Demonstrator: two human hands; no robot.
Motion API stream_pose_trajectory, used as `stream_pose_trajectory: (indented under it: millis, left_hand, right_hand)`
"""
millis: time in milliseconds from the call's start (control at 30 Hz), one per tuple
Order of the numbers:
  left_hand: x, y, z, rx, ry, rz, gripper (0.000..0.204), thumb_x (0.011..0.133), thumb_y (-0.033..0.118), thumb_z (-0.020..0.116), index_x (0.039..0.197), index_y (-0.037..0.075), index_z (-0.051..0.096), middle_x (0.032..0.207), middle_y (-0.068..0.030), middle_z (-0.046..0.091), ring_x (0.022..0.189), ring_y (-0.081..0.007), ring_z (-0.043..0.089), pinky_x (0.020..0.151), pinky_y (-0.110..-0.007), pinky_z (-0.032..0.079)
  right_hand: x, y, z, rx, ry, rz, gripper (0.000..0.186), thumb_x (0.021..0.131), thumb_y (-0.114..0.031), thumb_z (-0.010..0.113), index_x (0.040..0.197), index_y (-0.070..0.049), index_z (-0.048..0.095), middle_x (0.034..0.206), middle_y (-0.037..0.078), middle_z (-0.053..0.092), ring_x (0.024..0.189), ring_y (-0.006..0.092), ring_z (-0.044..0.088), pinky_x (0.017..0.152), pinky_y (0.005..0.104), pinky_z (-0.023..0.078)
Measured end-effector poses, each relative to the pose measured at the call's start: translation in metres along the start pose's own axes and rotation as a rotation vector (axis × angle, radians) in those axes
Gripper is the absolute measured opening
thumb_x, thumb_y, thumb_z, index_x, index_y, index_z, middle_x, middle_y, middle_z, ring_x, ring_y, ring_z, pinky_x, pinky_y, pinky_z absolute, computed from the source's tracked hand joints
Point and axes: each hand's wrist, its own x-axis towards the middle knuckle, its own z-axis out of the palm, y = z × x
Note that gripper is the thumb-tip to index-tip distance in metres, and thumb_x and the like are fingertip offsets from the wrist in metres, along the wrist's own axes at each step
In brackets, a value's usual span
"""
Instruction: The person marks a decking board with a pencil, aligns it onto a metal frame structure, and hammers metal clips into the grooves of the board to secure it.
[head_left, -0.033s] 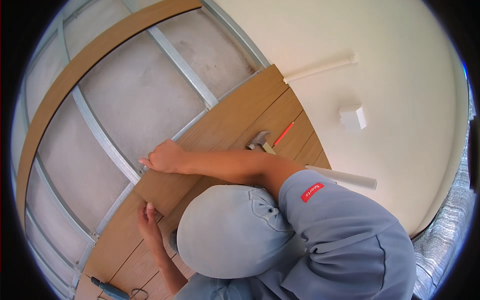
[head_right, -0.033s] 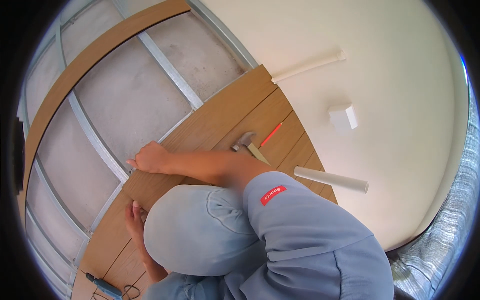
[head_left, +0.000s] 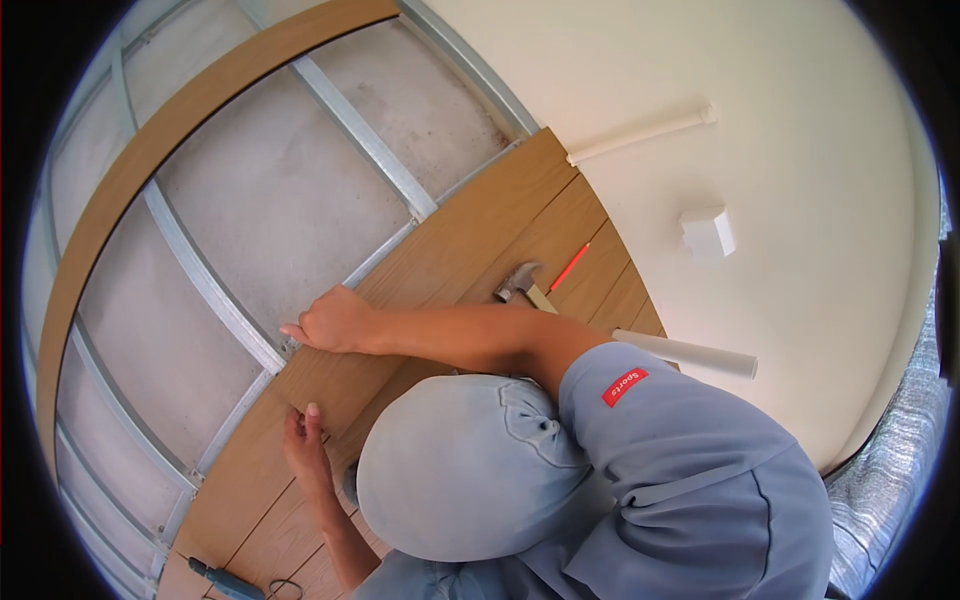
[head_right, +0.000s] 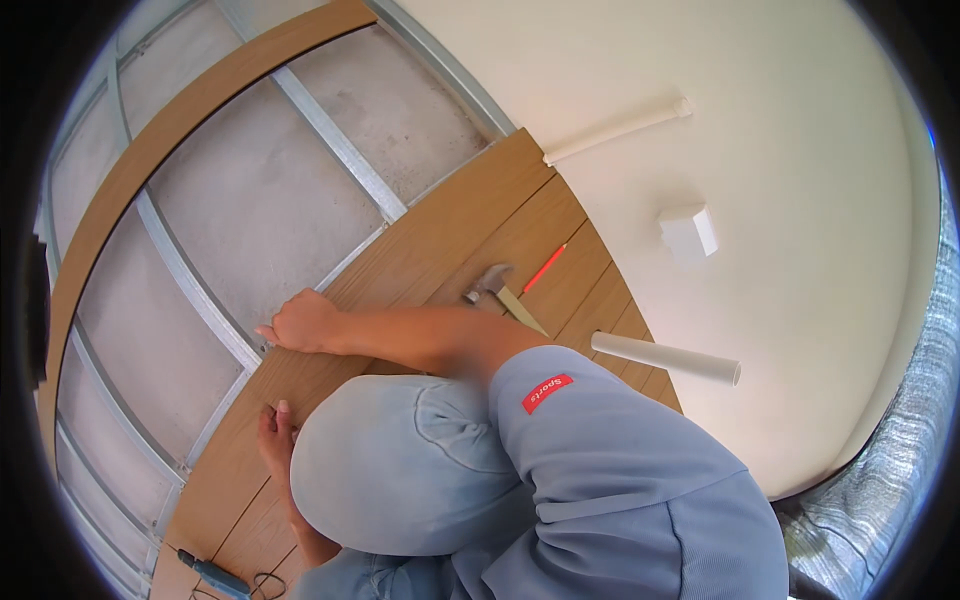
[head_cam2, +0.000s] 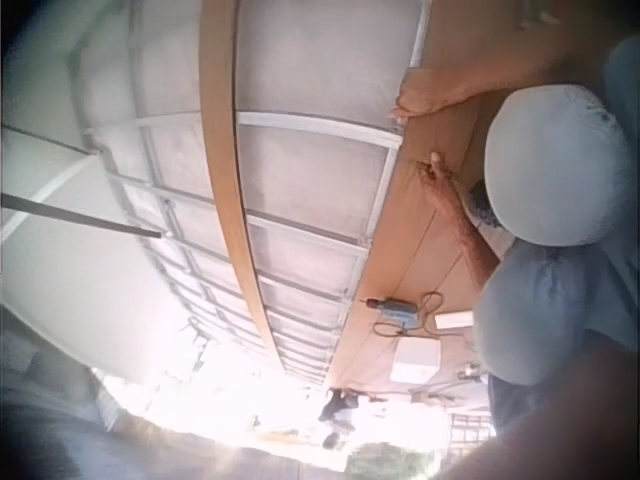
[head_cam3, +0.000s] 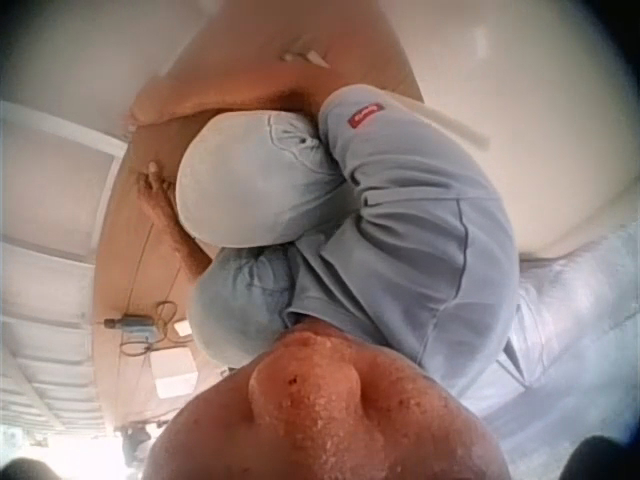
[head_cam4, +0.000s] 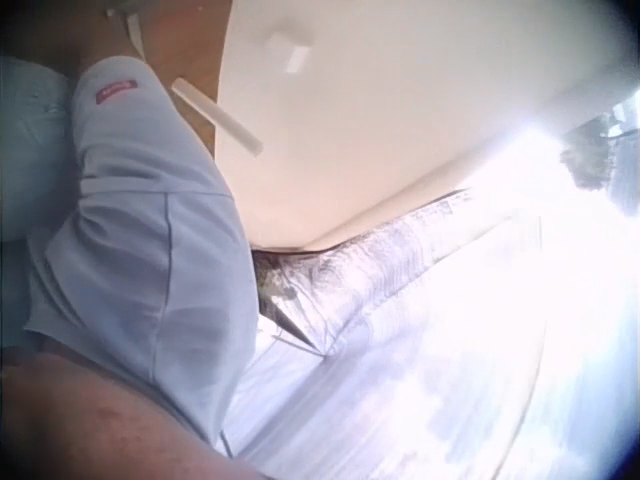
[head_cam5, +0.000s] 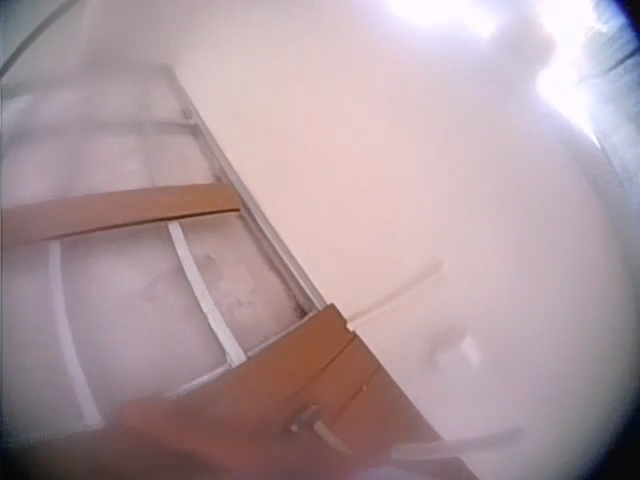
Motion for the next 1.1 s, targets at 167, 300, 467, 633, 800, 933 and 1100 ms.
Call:
stream_pose_trajectory:
  millis: [167, 300, 467, 633, 800, 933, 1100]
  left_hand:
    - [0.006, 0.001, 0.035, -0.5, -0.182, 0.077, 0.03, 0.096, 0.023, 0.068, 0.109, -0.001, 0.057, 0.101, -0.0103, 0.066, 0.09, -0.0159, 0.06, 0.08, -0.03, 0.049]
    - [0.022, 0.007, 0.03, -0.544, -0.212, 0.012, 0.032, 0.095, 0.02, 0.07, 0.112, -0.002, 0.055, 0.104, -0.0107, 0.066, 0.091, -0.0156, 0.062, 0.08, -0.03, 0.05]
    - [0.015, -0.017, 0.024, -0.415, -0.252, -0.001, 0.036, 0.094, 0.021, 0.071, 0.117, -0.002, 0.055, 0.106, -0.0109, 0.067, 0.094, -0.0164, 0.063, 0.084, -0.031, 0.05]
    - [0.019, 0.006, 0.017, -0.559, -0.248, 0.021, 0.037, 0.094, 0.023, 0.072, 0.116, -0.001, 0.056, 0.104, -0.0104, 0.068, 0.092, -0.0151, 0.062, 0.083, -0.03, 0.05]
    - [0.017, -0.02, 0.017, -0.664, -0.232, -0.034, 0.037, 0.094, 0.025, 0.072, 0.116, -0.001, 0.056, 0.104, -0.0097, 0.068, 0.091, -0.0141, 0.062, 0.081, -0.03, 0.05]
    - [0.008, -0.019, 0.023, -0.517, -0.144, 0.092, 0.038, 0.095, 0.028, 0.071, 0.114, 0.0, 0.055, 0.1, -0.0088, 0.068, 0.087, -0.0132, 0.062, 0.077, -0.029, 0.05]
    - [0.003, 0.045, 0.019, -0.509, -0.206, 0.02, 0.035, 0.095, 0.029, 0.071, 0.11, 0.001, 0.055, 0.096, -0.0087, 0.068, 0.083, -0.0131, 0.062, 0.075, -0.028, 0.05]
  right_hand:
    - [-0.006, 0.007, 0.007, -0.01, -0.001, 0.062, 0.064, 0.102, -0.045, 0.044, 0.055, -0.007, 0.065, 0.056, 0.014, 0.063, 0.054, 0.0339, 0.063, 0.053, 0.044, 0.05]
    - [0.001, 0.015, 0.013, -0.006, 0.093, 0.061, 0.065, 0.102, -0.047, 0.044, 0.055, -0.007, 0.066, 0.057, 0.013, 0.064, 0.055, 0.0332, 0.064, 0.054, 0.0441, 0.051]
    - [-0.01, 0.003, 0.013, 0.054, 0.035, 0.047, 0.064, 0.102, -0.045, 0.044, 0.054, -0.008, 0.065, 0.058, 0.012, 0.065, 0.056, 0.0324, 0.065, 0.056, 0.0434, 0.051]
    - [0.001, 0.004, -0.002, 0.062, 0.056, 0.07, 0.064, 0.102, -0.045, 0.043, 0.056, -0.007, 0.067, 0.06, 0.013, 0.066, 0.06, 0.032, 0.067, 0.058, 0.0428, 0.052]
    - [-0.003, -0.001, 0.003, 0.079, 0.074, 0.079, 0.064, 0.102, -0.045, 0.043, 0.057, -0.006, 0.067, 0.06, 0.013, 0.066, 0.06, 0.032, 0.067, 0.059, 0.0429, 0.053]
    - [-0.004, -0.002, 0.006, 0.092, 0.095, 0.052, 0.064, 0.103, -0.045, 0.043, 0.057, -0.006, 0.066, 0.059, 0.013, 0.065, 0.06, 0.0323, 0.066, 0.057, 0.0434, 0.053]
    - [0.002, 0.008, -0.01, 0.099, 0.147, 0.099, 0.065, 0.103, -0.046, 0.043, 0.059, -0.005, 0.067, 0.059, 0.014, 0.065, 0.061, 0.0329, 0.067, 0.058, 0.0432, 0.054]
